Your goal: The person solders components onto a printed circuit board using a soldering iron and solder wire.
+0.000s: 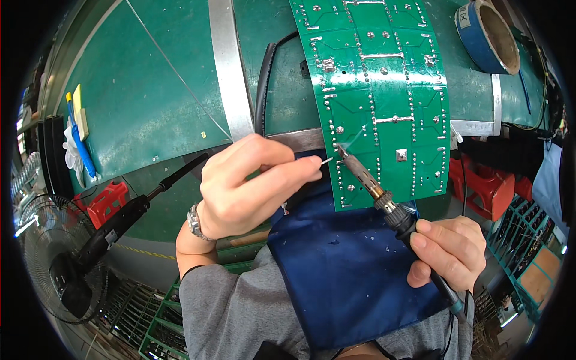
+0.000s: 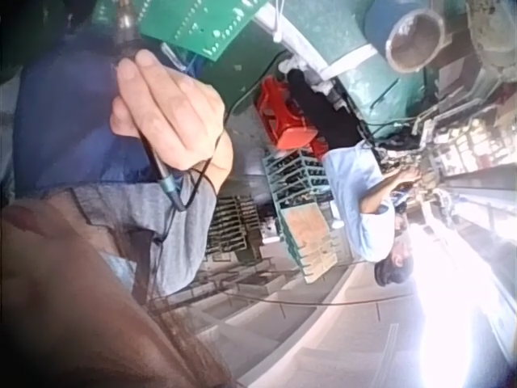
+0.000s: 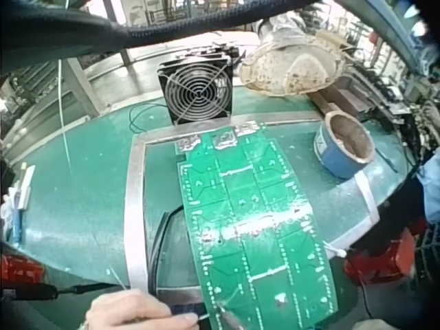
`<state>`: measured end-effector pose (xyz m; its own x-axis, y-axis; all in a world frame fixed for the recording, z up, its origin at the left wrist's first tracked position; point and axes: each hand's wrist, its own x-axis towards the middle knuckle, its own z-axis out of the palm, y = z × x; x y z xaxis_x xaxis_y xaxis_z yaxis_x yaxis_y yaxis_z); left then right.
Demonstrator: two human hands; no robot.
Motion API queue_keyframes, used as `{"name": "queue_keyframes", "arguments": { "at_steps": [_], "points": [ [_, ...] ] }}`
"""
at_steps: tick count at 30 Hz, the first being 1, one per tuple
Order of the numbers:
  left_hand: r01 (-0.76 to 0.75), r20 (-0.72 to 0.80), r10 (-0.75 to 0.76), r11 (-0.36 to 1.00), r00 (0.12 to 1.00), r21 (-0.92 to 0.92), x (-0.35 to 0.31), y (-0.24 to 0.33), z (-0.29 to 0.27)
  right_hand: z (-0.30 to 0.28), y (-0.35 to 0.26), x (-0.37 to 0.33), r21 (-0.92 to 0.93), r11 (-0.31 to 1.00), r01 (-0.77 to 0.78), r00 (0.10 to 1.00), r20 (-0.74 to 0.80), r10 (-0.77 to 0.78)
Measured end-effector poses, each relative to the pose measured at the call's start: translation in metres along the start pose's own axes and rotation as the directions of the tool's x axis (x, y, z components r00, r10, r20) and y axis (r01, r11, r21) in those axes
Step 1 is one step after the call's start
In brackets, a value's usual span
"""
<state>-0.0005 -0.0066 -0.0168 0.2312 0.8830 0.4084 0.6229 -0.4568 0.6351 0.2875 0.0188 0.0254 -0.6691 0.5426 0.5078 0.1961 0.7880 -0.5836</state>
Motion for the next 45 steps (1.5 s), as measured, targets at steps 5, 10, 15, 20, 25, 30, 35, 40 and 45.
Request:
{"name": "queue_keyframes", "arguments": {
  "at_steps": [5,10,15,20,25,30,35,40,45],
  "points": [
    [-0.066,0.025,0.065,0.996,0.998,0.054,0.001,-0.009,0.011,0.007,-0.002,-0.004,-0.01,1.0,0.012,1.0,0.001,-0.012],
    [-0.098,0.011,0.097,0.99,0.995,0.1,0.001,-0.007,0.011,0.011,-0.005,-0.006,-0.021,1.0,0.018,0.998,-0.058,-0.02],
    [-0.034,0.008,0.034,0.998,0.999,0.047,-0.004,0.002,0.005,-0.005,-0.004,-0.014,0.04,0.999,0.031,0.998,-0.047,-0.029],
    [-0.087,0.061,0.085,0.995,0.994,0.038,-0.007,0.006,0.002,-0.003,-0.008,-0.02,0.05,0.999,0.002,1.0,-0.009,-0.001],
    [-0.202,0.102,0.189,0.97,0.977,0.133,-0.007,0.005,0.008,0.002,-0.013,-0.019,0.019,1.0,0.005,1.0,0.017,-0.005],
    [-0.206,0.134,0.186,0.966,0.973,0.154,-0.005,0.008,0.002,0.002,-0.016,-0.021,-0.025,0.999,0.035,0.999,0.01,-0.034],
    [-0.1,0.104,0.095,0.994,0.99,0.042,-0.013,0.013,-0.003,-0.006,-0.014,-0.032,0.011,0.998,0.06,0.997,-0.039,-0.06],
    [0.01,0.16,0.001,0.997,0.987,-0.073,-0.033,0.03,0.002,-0.007,-0.016,-0.036,0.053,0.997,0.047,0.999,0.003,-0.047],
    [-0.051,0.015,0.05,0.996,0.999,0.076,-0.028,0.021,0.011,0.0,-0.02,-0.034,0.043,0.999,0.021,1.0,-0.005,-0.02]
  ]
}}
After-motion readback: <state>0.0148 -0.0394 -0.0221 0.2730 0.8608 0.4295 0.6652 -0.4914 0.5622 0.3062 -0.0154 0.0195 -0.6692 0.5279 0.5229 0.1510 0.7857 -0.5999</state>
